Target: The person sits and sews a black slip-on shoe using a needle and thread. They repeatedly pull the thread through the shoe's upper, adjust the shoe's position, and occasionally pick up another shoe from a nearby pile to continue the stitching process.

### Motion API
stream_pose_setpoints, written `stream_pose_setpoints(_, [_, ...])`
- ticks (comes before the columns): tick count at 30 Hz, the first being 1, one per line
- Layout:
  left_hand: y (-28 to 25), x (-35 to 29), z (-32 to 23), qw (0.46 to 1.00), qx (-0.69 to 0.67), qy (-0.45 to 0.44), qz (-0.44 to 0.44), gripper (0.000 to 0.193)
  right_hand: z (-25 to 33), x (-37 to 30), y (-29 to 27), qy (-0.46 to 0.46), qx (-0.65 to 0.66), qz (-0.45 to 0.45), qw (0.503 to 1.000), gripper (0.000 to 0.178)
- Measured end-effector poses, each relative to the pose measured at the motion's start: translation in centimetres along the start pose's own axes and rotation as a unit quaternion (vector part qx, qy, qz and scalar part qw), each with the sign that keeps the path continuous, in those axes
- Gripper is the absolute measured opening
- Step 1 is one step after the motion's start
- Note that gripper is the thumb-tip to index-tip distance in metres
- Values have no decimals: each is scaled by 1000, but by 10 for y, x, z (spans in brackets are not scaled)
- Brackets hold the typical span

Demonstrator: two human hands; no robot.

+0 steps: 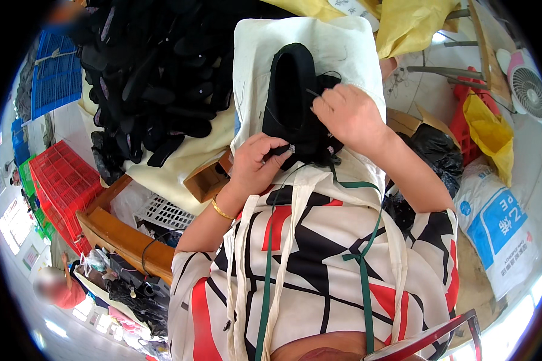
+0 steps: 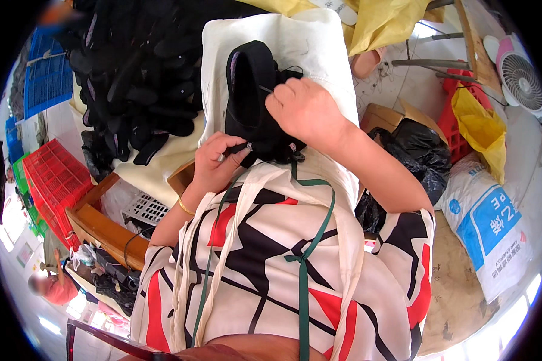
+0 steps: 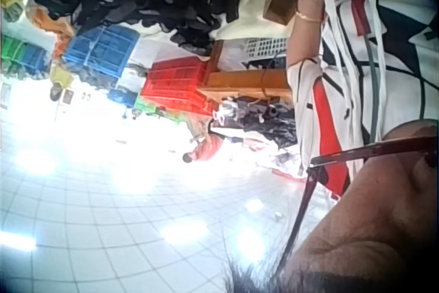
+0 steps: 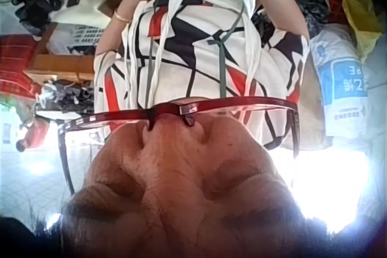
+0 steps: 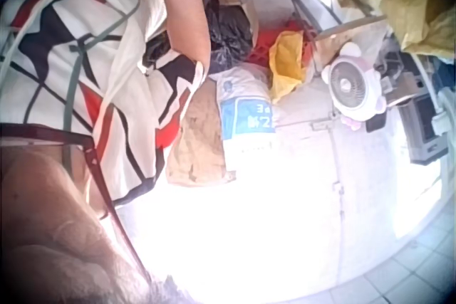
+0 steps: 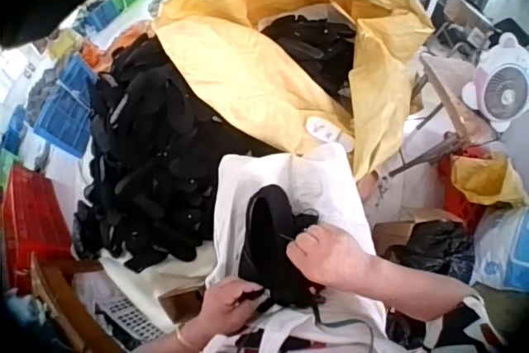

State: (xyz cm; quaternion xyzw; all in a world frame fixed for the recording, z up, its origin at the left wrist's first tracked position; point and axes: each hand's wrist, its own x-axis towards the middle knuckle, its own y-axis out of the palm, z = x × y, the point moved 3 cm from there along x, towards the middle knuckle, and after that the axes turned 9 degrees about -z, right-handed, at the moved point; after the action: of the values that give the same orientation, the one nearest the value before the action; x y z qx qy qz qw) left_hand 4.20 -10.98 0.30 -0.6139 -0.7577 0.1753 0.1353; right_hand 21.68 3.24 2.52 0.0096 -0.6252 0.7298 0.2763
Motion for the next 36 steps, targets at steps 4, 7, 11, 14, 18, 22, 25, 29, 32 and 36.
stream_pose_setpoints(4, [0,3,-2,998,-5,-60,19,13,11,30,7,186,275,-139,933,12])
stream_pose_setpoints(7, [1,3,1,999,-24,-48,7,12,34,40,39,390,680,-57,619,22])
stream_pose_setpoints(11, [3,3,8,997,-52,-58,-4,11,37,44,56,445,745,123,481,30])
stream_pose_setpoints(14, [2,7,8,997,-43,-61,21,12,28,50,61,506,717,35,478,31])
stream_pose_setpoints(18, [0,9,6,998,-28,-57,22,12,0,61,69,545,731,-47,407,32])
stream_pose_setpoints(22, [-3,11,8,996,-28,-84,1,19,-2,62,66,506,751,-26,424,29])
stream_pose_setpoints(25, [-8,-3,17,972,-82,-210,-59,38,-5,60,52,470,758,-69,446,25])
stream_pose_setpoints(29, [-8,-17,24,947,-4,-320,18,59,3,53,46,449,775,-92,435,23])
stream_pose_setpoints(32, [12,-35,44,899,-175,-396,65,54,11,50,40,413,745,-75,518,26])
stream_pose_setpoints(36, [-6,-19,11,884,-218,-413,-4,32,-1,48,-6,273,470,-234,806,12])
